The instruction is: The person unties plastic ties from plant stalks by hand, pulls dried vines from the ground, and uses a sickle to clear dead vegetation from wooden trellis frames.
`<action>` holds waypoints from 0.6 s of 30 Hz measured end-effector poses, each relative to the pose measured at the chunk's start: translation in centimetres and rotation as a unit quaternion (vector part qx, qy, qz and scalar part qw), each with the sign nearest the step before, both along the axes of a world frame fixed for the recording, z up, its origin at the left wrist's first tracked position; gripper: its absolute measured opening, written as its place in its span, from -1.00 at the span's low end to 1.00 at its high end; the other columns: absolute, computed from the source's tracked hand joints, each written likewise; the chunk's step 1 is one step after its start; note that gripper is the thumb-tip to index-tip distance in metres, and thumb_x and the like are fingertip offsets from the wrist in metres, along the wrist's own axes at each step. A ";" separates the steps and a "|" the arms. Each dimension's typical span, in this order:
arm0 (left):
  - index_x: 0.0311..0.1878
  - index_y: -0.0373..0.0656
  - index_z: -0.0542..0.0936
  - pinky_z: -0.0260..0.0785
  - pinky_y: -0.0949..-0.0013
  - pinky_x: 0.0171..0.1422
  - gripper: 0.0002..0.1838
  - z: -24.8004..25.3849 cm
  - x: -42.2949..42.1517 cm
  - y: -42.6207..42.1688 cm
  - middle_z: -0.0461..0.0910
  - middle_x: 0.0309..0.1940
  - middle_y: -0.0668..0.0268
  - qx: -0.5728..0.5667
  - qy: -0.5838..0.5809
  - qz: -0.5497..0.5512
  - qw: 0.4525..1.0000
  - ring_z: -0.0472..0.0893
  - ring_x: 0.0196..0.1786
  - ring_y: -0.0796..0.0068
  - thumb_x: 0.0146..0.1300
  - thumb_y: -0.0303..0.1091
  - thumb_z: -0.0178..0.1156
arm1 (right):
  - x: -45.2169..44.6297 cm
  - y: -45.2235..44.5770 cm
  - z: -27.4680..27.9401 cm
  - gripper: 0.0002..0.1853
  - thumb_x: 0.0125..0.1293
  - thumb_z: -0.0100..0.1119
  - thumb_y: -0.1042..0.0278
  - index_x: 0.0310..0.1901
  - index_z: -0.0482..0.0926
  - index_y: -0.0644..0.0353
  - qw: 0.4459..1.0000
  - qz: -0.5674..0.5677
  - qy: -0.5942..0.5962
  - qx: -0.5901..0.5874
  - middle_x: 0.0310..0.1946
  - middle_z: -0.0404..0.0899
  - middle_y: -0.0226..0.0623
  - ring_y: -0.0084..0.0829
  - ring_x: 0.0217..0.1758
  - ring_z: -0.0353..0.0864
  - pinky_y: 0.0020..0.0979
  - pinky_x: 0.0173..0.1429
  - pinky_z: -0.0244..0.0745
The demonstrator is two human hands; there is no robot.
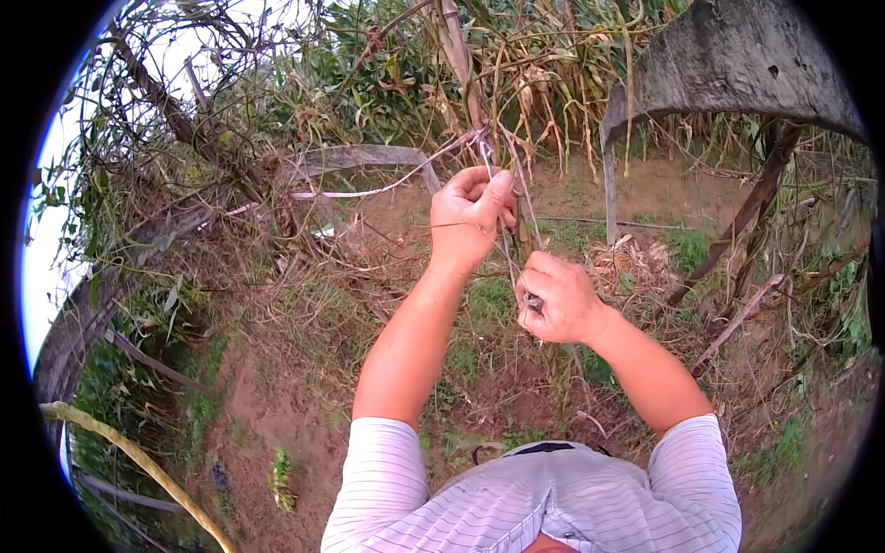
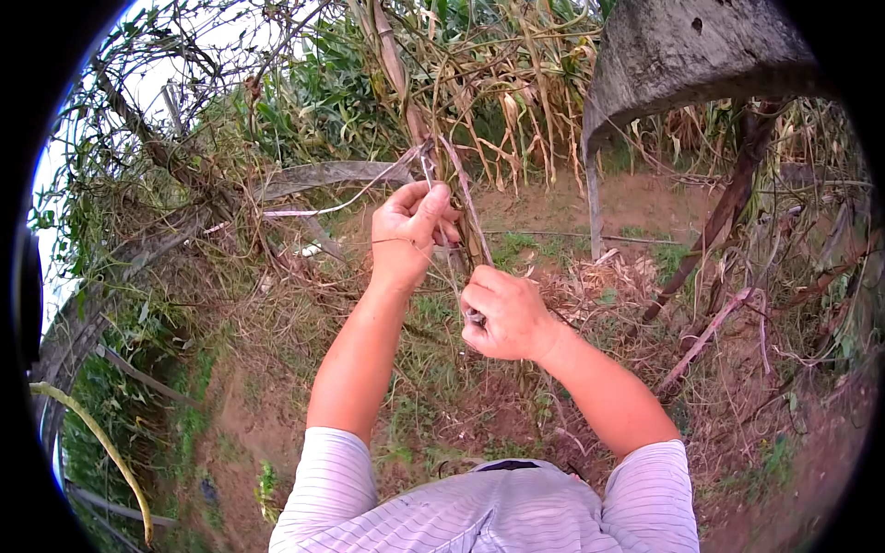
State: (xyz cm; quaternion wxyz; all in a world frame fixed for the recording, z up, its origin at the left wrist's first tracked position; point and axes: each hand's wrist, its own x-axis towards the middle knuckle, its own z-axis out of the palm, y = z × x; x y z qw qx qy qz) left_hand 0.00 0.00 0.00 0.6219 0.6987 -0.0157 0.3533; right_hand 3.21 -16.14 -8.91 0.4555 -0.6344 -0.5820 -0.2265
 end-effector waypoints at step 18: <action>-0.03 -0.29 0.64 0.11 0.60 -0.63 -0.76 -0.1 -2.4 0.2 0.45 -0.63 0.50 0.014 -0.048 0.069 0.996 0.32 -0.68 0.78 0.49 -0.29 0.15 | 4.3 6.4 7.0 -0.31 0.10 0.45 0.00 0.23 0.42 0.01 0.977 -0.170 0.115 0.059 -0.02 0.61 -0.23 -0.07 0.04 0.64 -0.12 0.07 0.58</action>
